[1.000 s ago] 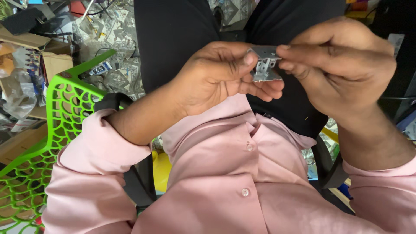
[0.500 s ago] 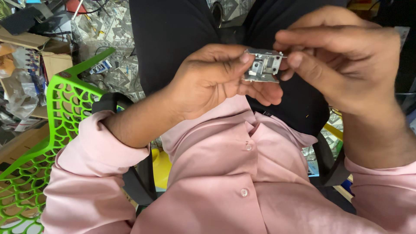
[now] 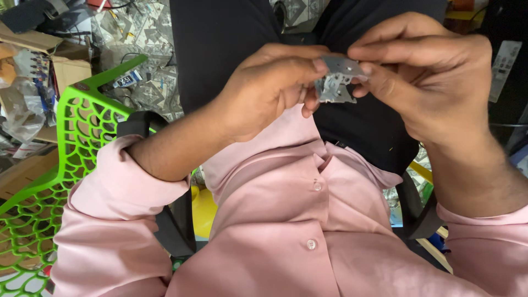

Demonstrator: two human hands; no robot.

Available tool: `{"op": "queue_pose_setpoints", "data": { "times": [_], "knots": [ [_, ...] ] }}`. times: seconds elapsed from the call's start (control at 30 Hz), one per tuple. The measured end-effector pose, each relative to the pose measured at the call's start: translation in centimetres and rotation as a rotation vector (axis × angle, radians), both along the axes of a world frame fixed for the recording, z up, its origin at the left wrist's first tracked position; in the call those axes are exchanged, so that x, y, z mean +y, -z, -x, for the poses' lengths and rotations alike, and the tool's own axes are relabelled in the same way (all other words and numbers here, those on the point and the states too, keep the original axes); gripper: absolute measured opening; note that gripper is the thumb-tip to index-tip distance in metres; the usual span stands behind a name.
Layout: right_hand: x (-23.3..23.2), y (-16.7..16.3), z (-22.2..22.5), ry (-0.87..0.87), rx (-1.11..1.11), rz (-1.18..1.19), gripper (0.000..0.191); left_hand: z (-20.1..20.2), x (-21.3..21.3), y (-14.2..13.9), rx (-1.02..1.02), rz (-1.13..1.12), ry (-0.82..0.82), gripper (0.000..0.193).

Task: The person sits in a chair and works on a small galvanized metal bracket resting on their lap, using a screwdriver to unscrew and separate its parts. They manipulate the bracket pieces by hand, briefly reach toward the cluttered workbench, and continue fitting the bracket components together.

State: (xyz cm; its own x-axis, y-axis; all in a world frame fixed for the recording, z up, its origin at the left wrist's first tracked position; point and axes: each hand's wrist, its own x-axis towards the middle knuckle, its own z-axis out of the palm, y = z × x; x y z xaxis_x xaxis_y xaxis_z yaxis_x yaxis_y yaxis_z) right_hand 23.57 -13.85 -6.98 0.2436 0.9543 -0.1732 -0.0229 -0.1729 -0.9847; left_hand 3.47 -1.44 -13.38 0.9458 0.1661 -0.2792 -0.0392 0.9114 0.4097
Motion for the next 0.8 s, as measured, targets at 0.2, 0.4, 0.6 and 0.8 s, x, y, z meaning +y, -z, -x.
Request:
{"op": "queue_pose_setpoints", "data": {
  "times": [0.2,0.4,0.6,0.8],
  "knots": [
    [0.2,0.1,0.4,0.022,0.0,0.076,0.017,0.0,-0.2,-0.1,0.037,0.233,-0.017,0.031],
    [0.3,0.2,0.5,0.022,-0.022,0.08,0.017,-0.4,0.3,-1.1,0.094,0.084,-0.022,0.031],
    [0.4,0.8,0.7,0.028,0.026,0.069,0.02,-0.3,0.6,-1.6,0.179,-0.063,-0.048,0.032],
    [0.5,1.7,1.0,0.081,0.109,0.069,0.021,0.1,0.5,-0.9,0.155,-0.161,-0.055,0.031]
  ]
}}
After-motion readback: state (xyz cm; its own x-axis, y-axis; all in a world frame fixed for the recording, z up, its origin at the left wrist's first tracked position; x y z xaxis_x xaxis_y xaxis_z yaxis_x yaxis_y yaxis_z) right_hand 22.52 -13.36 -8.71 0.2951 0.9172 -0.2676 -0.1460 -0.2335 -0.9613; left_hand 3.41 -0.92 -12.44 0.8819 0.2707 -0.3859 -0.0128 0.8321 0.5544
